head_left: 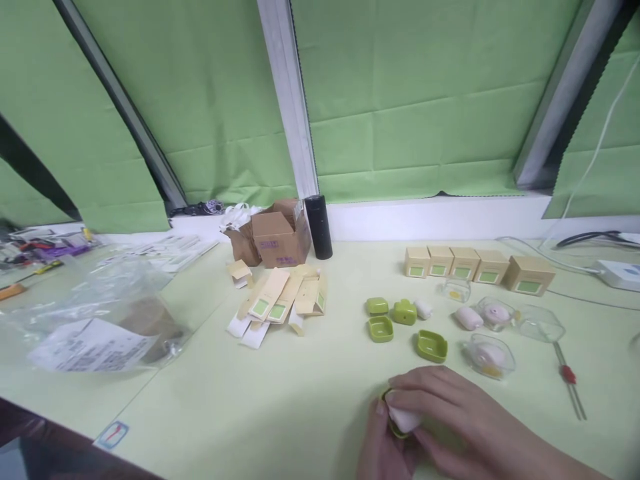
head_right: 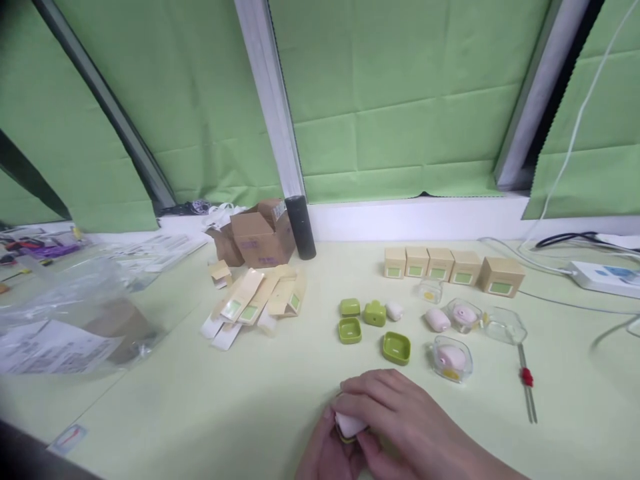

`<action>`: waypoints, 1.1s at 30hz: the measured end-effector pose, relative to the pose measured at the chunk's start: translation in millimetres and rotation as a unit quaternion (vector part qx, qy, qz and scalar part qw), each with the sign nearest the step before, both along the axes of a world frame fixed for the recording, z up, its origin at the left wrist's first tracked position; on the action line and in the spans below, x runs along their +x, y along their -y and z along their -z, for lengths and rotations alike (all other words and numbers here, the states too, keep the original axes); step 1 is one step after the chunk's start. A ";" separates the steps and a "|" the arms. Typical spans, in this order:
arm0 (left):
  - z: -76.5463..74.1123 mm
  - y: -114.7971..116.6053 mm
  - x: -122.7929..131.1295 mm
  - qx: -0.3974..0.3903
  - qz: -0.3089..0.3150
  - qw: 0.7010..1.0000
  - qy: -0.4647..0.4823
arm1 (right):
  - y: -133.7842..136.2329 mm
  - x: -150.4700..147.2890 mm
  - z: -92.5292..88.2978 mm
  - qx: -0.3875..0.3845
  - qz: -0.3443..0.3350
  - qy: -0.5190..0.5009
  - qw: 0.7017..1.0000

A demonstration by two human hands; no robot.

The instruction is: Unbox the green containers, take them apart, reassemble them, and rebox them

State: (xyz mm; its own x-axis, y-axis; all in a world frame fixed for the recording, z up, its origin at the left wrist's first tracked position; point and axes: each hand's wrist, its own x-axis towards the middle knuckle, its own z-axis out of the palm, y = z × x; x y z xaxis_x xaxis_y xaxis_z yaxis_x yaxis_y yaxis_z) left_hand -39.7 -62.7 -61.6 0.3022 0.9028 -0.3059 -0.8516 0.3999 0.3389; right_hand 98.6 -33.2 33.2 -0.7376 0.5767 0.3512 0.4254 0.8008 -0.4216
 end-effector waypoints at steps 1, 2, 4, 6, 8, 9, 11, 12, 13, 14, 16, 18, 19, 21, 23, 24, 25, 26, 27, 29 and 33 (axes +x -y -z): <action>1.0 0.0 0.5 0.004 -0.006 1.000 0.000 | -0.5 0.9 3.4 0.006 -0.006 0.001 1.000; 1.8 -0.1 0.9 0.010 -0.010 1.000 -0.002 | -0.9 2.3 7.5 0.009 -0.009 0.002 1.000; 2.2 -0.6 1.3 0.010 -0.012 1.000 -0.012 | -0.9 5.7 15.9 0.001 -0.010 0.005 1.000; 1.2 -0.7 1.6 -0.002 0.000 1.000 -0.026 | 0.0 9.0 21.6 -0.015 -0.015 0.010 1.000; 0.0 0.3 2.2 -0.003 0.003 0.999 -0.040 | 1.7 11.1 22.8 -0.033 -0.018 0.016 0.999; -0.2 1.3 2.7 0.002 -0.003 0.999 -0.046 | 2.7 11.5 21.7 -0.043 -0.016 0.018 0.999; 0.3 4.0 4.0 0.013 -0.022 0.998 -0.054 | 4.4 10.9 17.9 -0.057 -0.008 0.020 0.998; 0.7 5.3 4.5 0.014 -0.029 0.998 -0.057 | 5.0 10.0 15.7 -0.062 -0.005 0.020 0.998; 1.1 6.5 5.0 0.009 -0.029 0.998 -0.060 | 5.4 8.9 13.5 -0.064 -0.004 0.019 0.998; 1.2 7.4 5.1 0.003 -0.021 0.998 -0.065 | 5.7 7.8 11.5 -0.065 -0.004 0.020 0.998; 0.1 8.2 4.7 -0.001 -0.007 0.997 -0.078 | 6.5 5.6 7.8 -0.067 -0.004 0.029 0.997; -2.7 8.0 3.3 0.009 0.003 0.996 -0.090 | 8.4 4.3 4.6 -0.063 -0.001 0.047 0.997; -4.4 7.8 2.5 0.018 0.007 0.995 -0.094 | 9.8 4.2 3.1 -0.057 0.003 0.054 0.997; -7.5 7.9 1.0 0.040 0.013 0.994 -0.100 | 13.1 4.7 0.3 -0.038 0.006 0.058 0.998; -8.8 8.9 -0.2 0.062 0.011 0.992 -0.107 | 16.5 5.6 -1.8 -0.016 0.004 0.050 0.999; -8.4 9.6 -0.7 0.071 0.007 0.991 -0.111 | 18.0 6.1 -2.5 -0.008 0.003 0.044 0.999; -7.5 10.2 -1.2 0.077 0.006 0.990 -0.118 | 19.2 6.4 -2.9 -0.002 0.002 0.040 0.999; -6.1 10.7 -1.7 0.080 0.008 0.989 -0.127 | 20.1 6.5 -2.9 0.002 0.002 0.039 0.999; -4.3 10.8 -2.2 0.079 0.012 0.987 -0.137 | 20.6 6.5 -2.6 0.007 0.004 0.040 0.999; -0.7 10.1 -3.3 0.068 0.021 0.986 -0.151 | 20.4 6.3 -0.2 0.019 0.010 0.052 0.998; 1.4 6.9 -3.6 0.038 0.030 0.989 -0.140 | 15.8 5.9 9.5 0.076 0.006 0.041 0.996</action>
State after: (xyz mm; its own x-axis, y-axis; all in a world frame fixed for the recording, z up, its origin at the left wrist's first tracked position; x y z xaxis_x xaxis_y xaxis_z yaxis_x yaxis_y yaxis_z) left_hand -43.3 -69.6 -63.1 0.2690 0.9092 -0.3177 -0.6955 0.4116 0.5890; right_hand 104.5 -49.0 23.7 -0.7605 0.5308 0.3742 0.4636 0.8472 -0.2595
